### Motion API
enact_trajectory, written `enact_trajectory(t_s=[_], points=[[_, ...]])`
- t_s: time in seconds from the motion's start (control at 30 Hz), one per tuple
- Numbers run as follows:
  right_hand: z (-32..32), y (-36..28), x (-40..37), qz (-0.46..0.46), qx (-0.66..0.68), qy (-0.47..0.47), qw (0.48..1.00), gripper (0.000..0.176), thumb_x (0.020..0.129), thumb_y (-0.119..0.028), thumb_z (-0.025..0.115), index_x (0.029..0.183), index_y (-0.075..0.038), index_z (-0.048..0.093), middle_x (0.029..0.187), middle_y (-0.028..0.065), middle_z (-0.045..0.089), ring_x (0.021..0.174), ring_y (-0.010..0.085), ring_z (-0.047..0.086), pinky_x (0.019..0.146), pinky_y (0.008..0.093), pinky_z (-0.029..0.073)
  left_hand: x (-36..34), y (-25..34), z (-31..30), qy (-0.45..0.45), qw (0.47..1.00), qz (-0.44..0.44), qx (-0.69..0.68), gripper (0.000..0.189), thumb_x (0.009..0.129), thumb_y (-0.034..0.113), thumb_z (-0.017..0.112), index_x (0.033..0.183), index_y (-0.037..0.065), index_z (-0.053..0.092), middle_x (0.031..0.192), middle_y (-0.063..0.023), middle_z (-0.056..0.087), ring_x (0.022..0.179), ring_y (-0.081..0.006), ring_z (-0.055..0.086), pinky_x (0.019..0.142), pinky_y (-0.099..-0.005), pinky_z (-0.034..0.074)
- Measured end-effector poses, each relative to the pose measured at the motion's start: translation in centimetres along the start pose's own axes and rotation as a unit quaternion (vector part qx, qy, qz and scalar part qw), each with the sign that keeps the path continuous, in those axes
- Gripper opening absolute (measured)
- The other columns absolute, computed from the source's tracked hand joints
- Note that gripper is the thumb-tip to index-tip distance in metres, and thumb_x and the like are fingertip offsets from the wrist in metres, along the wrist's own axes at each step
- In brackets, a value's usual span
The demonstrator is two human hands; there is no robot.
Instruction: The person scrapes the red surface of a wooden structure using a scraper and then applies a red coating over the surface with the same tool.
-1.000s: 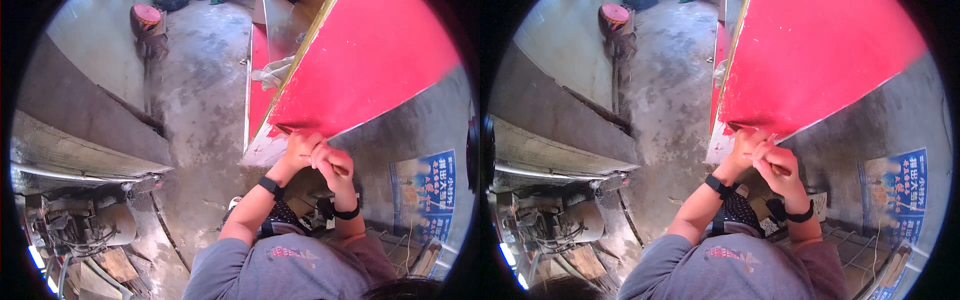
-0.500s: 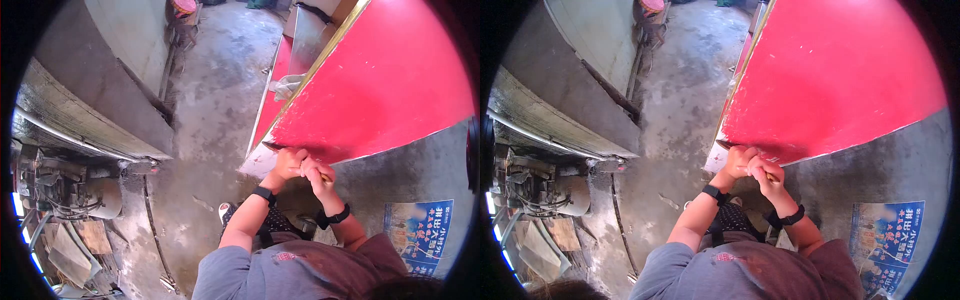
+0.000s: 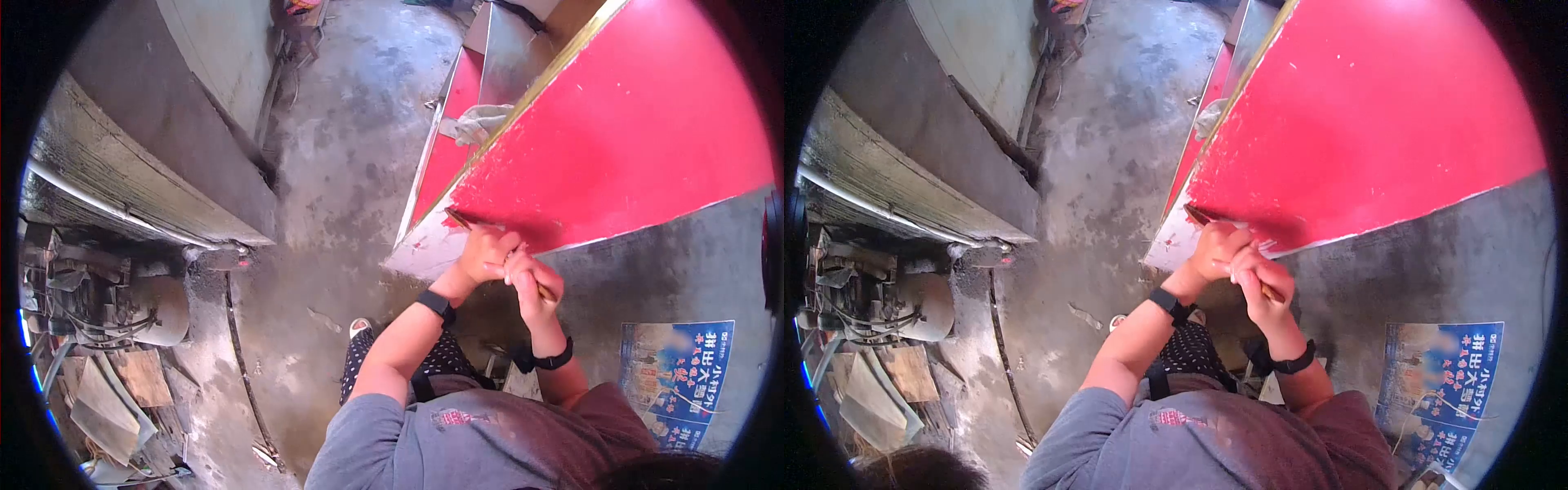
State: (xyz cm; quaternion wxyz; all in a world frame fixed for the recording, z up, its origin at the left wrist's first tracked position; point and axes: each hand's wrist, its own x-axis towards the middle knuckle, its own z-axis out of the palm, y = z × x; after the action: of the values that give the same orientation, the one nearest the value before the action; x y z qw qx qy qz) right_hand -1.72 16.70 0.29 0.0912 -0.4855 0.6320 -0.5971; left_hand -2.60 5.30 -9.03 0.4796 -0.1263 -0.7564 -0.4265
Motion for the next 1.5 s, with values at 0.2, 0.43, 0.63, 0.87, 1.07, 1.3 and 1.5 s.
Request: enact_trajectory(t_s=[0.2,0.43,0.63,0.87,1.07,1.3,1.5], points=[[-0.3,-2.5,0.8,0.002,0.054,-0.006,0.999,0.019,0.086,0.004,0.045,0.067,0.004,0.046,0.068,0.0066,0.050,0.066,0.0184,0.049,0.065,0.0278,0.041,1.6,1.8,0.4,0.026,0.999,-0.017,-0.018,0.023,0.078,0.021,0.061,0.063,0.008,0.050,0.050,-0.0082,0.043,0.045,-0.0287,0.049,0.041,-0.0400,0.035],[0.2,5.5,-0.4,0.089,0.045,0.029,0.995,0.020,0.089,0.002,0.048,0.068,0.002,0.047,0.071,0.0038,0.052,0.069,0.0115,0.047,0.065,0.0249,0.038,-2.9,-3.4,1.5,-0.019,0.999,0.011,0.037,0.018,0.073,0.023,0.064,0.073,0.010,0.051,0.061,-0.0062,0.051,0.045,-0.0266,0.051,0.041,-0.0380,0.040],[-0.5,-0.5,0.7,0.033,0.038,-0.014,0.999,0.016,0.084,0.007,0.043,0.068,0.004,0.046,0.068,0.0080,0.051,0.066,0.0169,0.048,0.079,0.0440,0.052,0.3,0.9,1.0,0.016,0.997,-0.069,-0.019,0.024,0.078,0.018,0.061,0.062,0.007,0.047,0.047,-0.0108,0.040,0.045,-0.0312,0.049,0.042,-0.0417,0.035],[-0.2,2.9,0.2,0.059,0.020,-0.016,0.998,0.025,0.089,-0.005,0.045,0.065,0.001,0.042,0.066,0.0082,0.048,0.065,0.0173,0.047,0.060,0.0313,0.044,-2.5,-1.9,1.4,0.001,0.995,-0.100,-0.015,0.026,0.078,0.018,0.061,0.060,0.007,0.045,0.047,-0.0104,0.039,0.044,-0.0310,0.047,0.041,-0.0413,0.034],[-0.1,-1.0,1.3,-0.030,0.028,-0.030,0.999,0.023,0.087,-0.002,0.044,0.064,0.002,0.043,0.066,0.0074,0.049,0.063,0.0178,0.048,0.063,0.0287,0.042,1.4,1.3,0.2,0.070,0.997,-0.023,-0.028,0.027,0.076,0.014,0.062,0.058,0.007,0.043,0.047,-0.0090,0.039,0.043,-0.0290,0.046,0.039,-0.0403,0.033],[0.5,1.8,0.8,0.075,0.008,-0.029,0.997,0.023,0.087,-0.002,0.042,0.065,0.002,0.044,0.066,0.0067,0.049,0.063,0.0156,0.046,0.067,0.0287,0.046,-1.9,-1.2,1.1,0.030,0.997,-0.071,-0.016,0.023,0.075,0.013,0.063,0.061,0.008,0.046,0.049,-0.0090,0.040,0.043,-0.0290,0.046,0.040,-0.0399,0.033],[0.2,1.5,0.2,0.037,0.048,-0.008,0.998,0.018,0.084,0.006,0.047,0.067,0.003,0.046,0.067,0.0069,0.052,0.065,0.0180,0.050,0.073,0.0332,0.049,-0.2,-0.1,0.9,0.073,0.996,-0.041,-0.004,0.025,0.075,0.015,0.062,0.060,0.007,0.044,0.049,-0.0081,0.038,0.042,-0.0280,0.045,0.040,-0.0392,0.033]])
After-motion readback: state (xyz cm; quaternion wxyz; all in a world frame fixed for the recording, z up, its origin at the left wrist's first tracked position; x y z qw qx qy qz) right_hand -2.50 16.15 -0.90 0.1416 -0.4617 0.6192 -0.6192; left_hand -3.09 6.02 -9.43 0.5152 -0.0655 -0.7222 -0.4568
